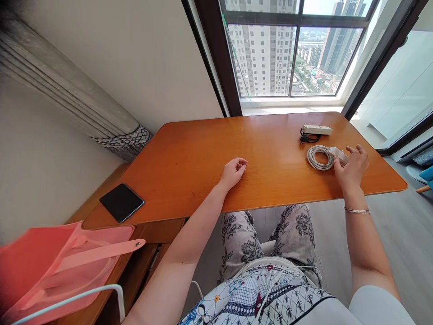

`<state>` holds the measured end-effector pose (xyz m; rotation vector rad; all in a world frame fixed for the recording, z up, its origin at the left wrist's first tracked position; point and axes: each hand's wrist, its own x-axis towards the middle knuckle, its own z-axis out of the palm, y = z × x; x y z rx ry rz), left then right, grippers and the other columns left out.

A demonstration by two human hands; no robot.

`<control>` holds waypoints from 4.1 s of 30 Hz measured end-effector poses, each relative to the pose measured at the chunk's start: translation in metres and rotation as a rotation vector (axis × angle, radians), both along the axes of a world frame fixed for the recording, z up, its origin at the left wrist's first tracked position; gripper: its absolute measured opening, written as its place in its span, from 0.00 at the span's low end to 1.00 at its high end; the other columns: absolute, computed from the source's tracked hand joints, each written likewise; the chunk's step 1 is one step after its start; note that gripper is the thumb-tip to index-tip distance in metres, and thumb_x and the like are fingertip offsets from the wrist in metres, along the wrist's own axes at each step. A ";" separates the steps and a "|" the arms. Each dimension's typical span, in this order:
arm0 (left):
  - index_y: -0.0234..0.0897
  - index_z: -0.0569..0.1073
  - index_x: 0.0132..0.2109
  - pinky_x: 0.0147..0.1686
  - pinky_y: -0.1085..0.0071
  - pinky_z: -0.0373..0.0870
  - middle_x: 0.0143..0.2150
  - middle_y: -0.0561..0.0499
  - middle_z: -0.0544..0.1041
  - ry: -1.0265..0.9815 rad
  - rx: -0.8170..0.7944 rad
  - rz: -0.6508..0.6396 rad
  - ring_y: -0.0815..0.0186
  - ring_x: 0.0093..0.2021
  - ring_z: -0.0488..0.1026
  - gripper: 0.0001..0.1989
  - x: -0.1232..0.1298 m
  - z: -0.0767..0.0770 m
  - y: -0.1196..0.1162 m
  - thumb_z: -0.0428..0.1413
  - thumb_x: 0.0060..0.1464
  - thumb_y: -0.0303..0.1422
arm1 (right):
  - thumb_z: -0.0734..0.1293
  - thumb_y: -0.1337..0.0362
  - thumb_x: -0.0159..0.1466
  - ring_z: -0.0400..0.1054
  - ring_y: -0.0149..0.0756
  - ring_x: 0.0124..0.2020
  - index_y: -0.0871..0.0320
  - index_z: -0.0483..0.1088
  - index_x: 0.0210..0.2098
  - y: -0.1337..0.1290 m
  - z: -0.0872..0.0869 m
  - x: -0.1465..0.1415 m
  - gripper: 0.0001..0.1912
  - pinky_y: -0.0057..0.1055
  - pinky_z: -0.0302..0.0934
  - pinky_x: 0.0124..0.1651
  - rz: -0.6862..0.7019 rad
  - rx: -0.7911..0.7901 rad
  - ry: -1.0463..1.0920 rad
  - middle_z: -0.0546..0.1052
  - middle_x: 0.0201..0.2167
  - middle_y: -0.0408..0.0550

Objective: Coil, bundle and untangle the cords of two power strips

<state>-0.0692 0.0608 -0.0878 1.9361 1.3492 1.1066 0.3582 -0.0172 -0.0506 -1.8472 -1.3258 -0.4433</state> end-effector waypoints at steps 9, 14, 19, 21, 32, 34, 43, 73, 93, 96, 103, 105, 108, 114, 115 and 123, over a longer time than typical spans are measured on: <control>0.39 0.76 0.40 0.38 0.67 0.73 0.35 0.50 0.78 -0.012 0.004 -0.016 0.65 0.34 0.75 0.07 0.000 0.000 -0.003 0.54 0.58 0.29 | 0.63 0.53 0.67 0.67 0.58 0.54 0.58 0.76 0.51 -0.008 -0.009 -0.029 0.20 0.51 0.57 0.54 0.192 -0.217 -0.322 0.78 0.51 0.62; 0.39 0.77 0.41 0.38 0.67 0.73 0.37 0.49 0.79 -0.007 0.001 -0.032 0.65 0.35 0.75 0.07 -0.001 0.001 -0.004 0.53 0.59 0.30 | 0.64 0.55 0.66 0.67 0.60 0.55 0.63 0.73 0.57 0.000 -0.015 -0.033 0.25 0.52 0.57 0.55 0.185 -0.393 -0.412 0.79 0.51 0.65; 0.39 0.77 0.41 0.37 0.67 0.72 0.36 0.50 0.78 0.000 0.012 -0.035 0.64 0.34 0.74 0.07 -0.002 0.001 -0.005 0.53 0.59 0.30 | 0.63 0.58 0.67 0.71 0.58 0.51 0.62 0.75 0.51 0.007 -0.013 -0.032 0.19 0.51 0.57 0.51 0.201 -0.548 -0.469 0.81 0.46 0.64; 0.39 0.77 0.40 0.36 0.68 0.71 0.35 0.50 0.78 0.008 0.012 -0.034 0.64 0.34 0.74 0.07 -0.001 0.001 -0.005 0.54 0.59 0.30 | 0.63 0.59 0.67 0.72 0.57 0.49 0.62 0.76 0.46 0.010 -0.012 -0.032 0.16 0.50 0.58 0.50 0.211 -0.554 -0.482 0.82 0.44 0.64; 0.39 0.77 0.40 0.37 0.67 0.72 0.34 0.50 0.78 0.024 0.008 -0.059 0.64 0.34 0.74 0.07 0.001 0.003 -0.005 0.54 0.58 0.30 | 0.61 0.49 0.69 0.73 0.50 0.44 0.57 0.72 0.49 0.021 0.004 -0.102 0.20 0.45 0.66 0.46 0.656 -0.305 0.058 0.80 0.44 0.58; 0.39 0.76 0.40 0.37 0.67 0.72 0.34 0.50 0.78 0.018 0.005 -0.071 0.65 0.34 0.74 0.07 0.001 0.003 -0.005 0.54 0.58 0.30 | 0.63 0.47 0.68 0.73 0.47 0.40 0.56 0.72 0.49 0.026 0.009 -0.128 0.21 0.44 0.66 0.46 0.755 -0.268 0.219 0.79 0.40 0.53; 0.39 0.70 0.53 0.33 0.70 0.73 0.58 0.42 0.73 -0.127 0.010 -0.085 0.67 0.37 0.75 0.21 0.001 -0.001 -0.005 0.63 0.53 0.36 | 0.70 0.37 0.59 0.75 0.41 0.42 0.52 0.69 0.52 0.052 0.014 -0.211 0.32 0.41 0.72 0.50 1.133 -0.199 0.823 0.77 0.41 0.48; 0.35 0.75 0.29 0.16 0.77 0.51 0.18 0.57 0.61 -1.206 -0.215 0.165 0.78 0.14 0.50 0.24 -0.013 0.040 0.001 0.54 0.65 0.50 | 0.72 0.55 0.59 0.65 0.56 0.63 0.61 0.64 0.64 0.071 -0.005 -0.115 0.37 0.48 0.58 0.65 0.442 -0.653 0.160 0.71 0.61 0.63; 0.36 0.65 0.31 0.15 0.80 0.49 0.17 0.62 0.57 -1.529 -0.290 0.289 0.80 0.12 0.48 0.09 -0.115 0.086 0.007 0.48 0.61 0.26 | 0.72 0.66 0.47 0.71 0.45 0.49 0.56 0.65 0.54 -0.026 0.058 -0.181 0.34 0.41 0.68 0.52 1.253 -0.787 0.442 0.74 0.49 0.50; 0.36 0.67 0.32 0.18 0.80 0.57 0.21 0.57 0.65 -1.522 -0.246 0.260 0.78 0.15 0.56 0.11 -0.114 0.083 0.013 0.48 0.63 0.34 | 0.71 0.70 0.46 0.69 0.50 0.55 0.56 0.66 0.52 -0.041 0.051 -0.205 0.33 0.46 0.63 0.60 1.279 -0.728 0.127 0.74 0.53 0.55; 0.40 0.68 0.40 0.50 0.57 0.73 0.48 0.41 0.75 -1.007 -0.136 0.691 0.52 0.60 0.72 0.15 -0.138 0.065 0.027 0.53 0.59 0.47 | 0.74 0.61 0.47 0.72 0.45 0.47 0.54 0.62 0.52 -0.001 0.042 -0.179 0.34 0.41 0.67 0.50 0.930 -0.434 0.633 0.76 0.47 0.49; 0.40 0.68 0.47 0.62 0.48 0.63 0.59 0.39 0.69 -0.672 0.037 0.900 0.47 0.71 0.57 0.17 -0.139 0.058 0.021 0.61 0.54 0.40 | 0.77 0.57 0.44 0.71 0.43 0.45 0.53 0.62 0.48 0.018 0.040 -0.159 0.34 0.38 0.68 0.47 0.784 -0.302 0.890 0.75 0.44 0.46; 0.36 0.67 0.54 0.68 0.43 0.53 0.64 0.34 0.65 -0.270 0.299 0.657 0.46 0.70 0.57 0.22 -0.123 0.050 0.002 0.61 0.55 0.39 | 0.79 0.56 0.41 0.70 0.37 0.38 0.52 0.64 0.43 0.034 0.038 -0.135 0.33 0.32 0.66 0.39 0.646 -0.141 1.128 0.74 0.39 0.42; 0.40 0.77 0.46 0.54 0.57 0.71 0.48 0.45 0.79 0.342 0.024 -0.437 0.54 0.52 0.75 0.18 -0.050 0.049 -0.047 0.63 0.54 0.46 | 0.81 0.52 0.38 0.63 0.32 0.25 0.54 0.67 0.34 0.035 0.027 -0.125 0.30 0.30 0.59 0.27 0.617 -0.267 1.339 0.71 0.26 0.40; 0.39 0.78 0.42 0.53 0.59 0.71 0.45 0.45 0.80 0.442 0.024 -0.510 0.56 0.49 0.75 0.13 -0.039 0.050 -0.052 0.61 0.56 0.44 | 0.82 0.52 0.38 0.64 0.32 0.25 0.54 0.66 0.34 0.035 0.024 -0.126 0.31 0.30 0.59 0.27 0.614 -0.286 1.343 0.71 0.26 0.40; 0.40 0.69 0.39 0.31 0.70 0.66 0.31 0.52 0.71 0.037 -0.010 -0.610 0.68 0.29 0.66 0.14 -0.001 0.072 -0.079 0.50 0.66 0.44 | 0.79 0.52 0.44 0.71 0.43 0.42 0.51 0.60 0.49 0.028 0.024 -0.127 0.39 0.39 0.67 0.44 0.536 -0.222 0.772 0.76 0.41 0.46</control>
